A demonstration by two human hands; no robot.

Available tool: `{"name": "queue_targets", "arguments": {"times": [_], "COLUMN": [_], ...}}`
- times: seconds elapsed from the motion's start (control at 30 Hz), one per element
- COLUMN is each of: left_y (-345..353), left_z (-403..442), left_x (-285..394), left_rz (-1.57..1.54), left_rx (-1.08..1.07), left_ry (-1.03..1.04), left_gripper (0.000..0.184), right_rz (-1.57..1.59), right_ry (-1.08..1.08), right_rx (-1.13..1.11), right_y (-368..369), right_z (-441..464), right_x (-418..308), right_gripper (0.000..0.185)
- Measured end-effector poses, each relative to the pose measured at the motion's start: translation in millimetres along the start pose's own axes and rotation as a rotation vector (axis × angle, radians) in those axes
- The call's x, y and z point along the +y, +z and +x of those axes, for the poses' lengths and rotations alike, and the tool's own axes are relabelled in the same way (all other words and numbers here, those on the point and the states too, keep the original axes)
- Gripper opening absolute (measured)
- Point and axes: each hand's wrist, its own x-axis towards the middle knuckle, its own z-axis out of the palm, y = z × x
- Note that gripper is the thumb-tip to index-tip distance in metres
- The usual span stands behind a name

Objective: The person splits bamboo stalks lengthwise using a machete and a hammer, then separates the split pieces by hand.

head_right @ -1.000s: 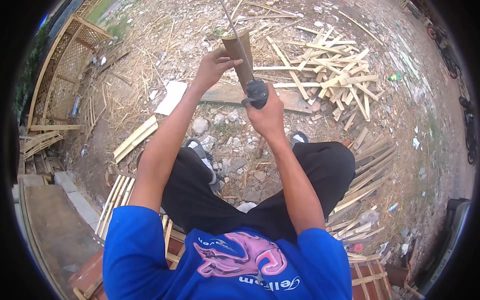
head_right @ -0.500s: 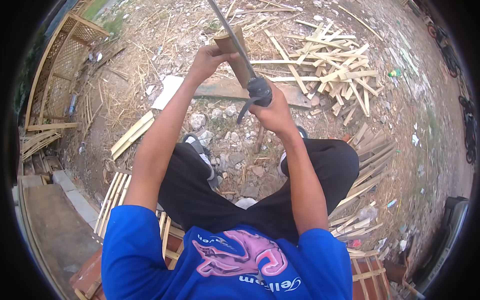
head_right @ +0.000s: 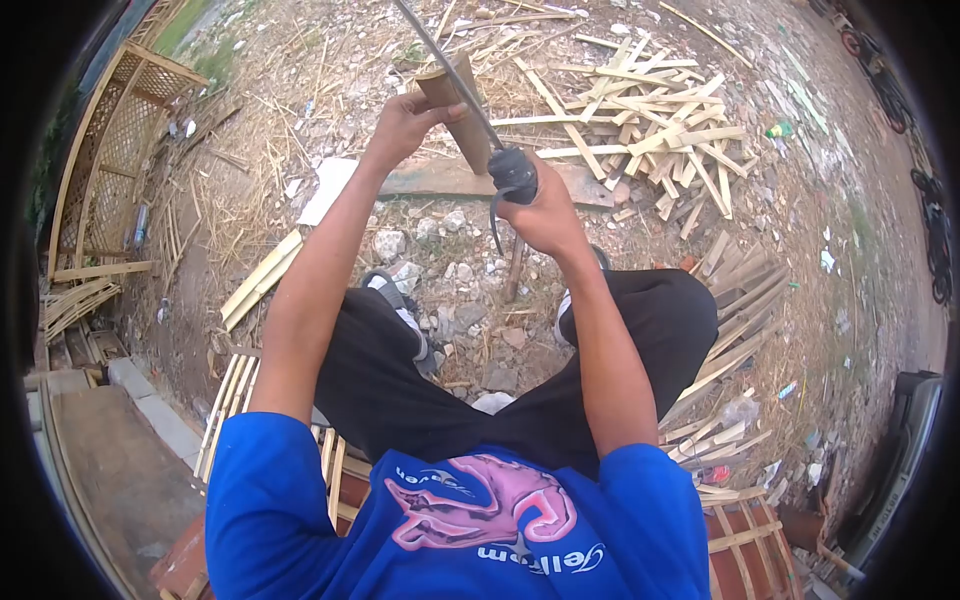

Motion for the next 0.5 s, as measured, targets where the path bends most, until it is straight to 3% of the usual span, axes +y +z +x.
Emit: {"name": "queue_targets", "arguments": {"times": [0.1, 0.3, 0.5], "left_y": [0.5, -2.4, -5.3], "left_z": [-2.5, -4.5, -6.3], "left_x": [-3.0, -4.6, -8.4], "left_rz": [0.007, -0.059, -0.069], "left_rx": [0.037, 0.054, 0.020], "left_ry": [0.023, 0.048, 0.050], "left_gripper": [0.040, 0.038, 0.035], "right_rz": [-0.052, -0.081, 0.272], "right_ry": [-0.135, -0.124, 0.169], "right_rx": [0.130, 0.142, -0.071], "right_y": [21.7, 29.4, 18.0], "right_z": [4.3, 5.5, -2.2], "right_x": [16.7, 10.5, 1.0], "right_gripper": [0.030, 0.030, 0.027]}}
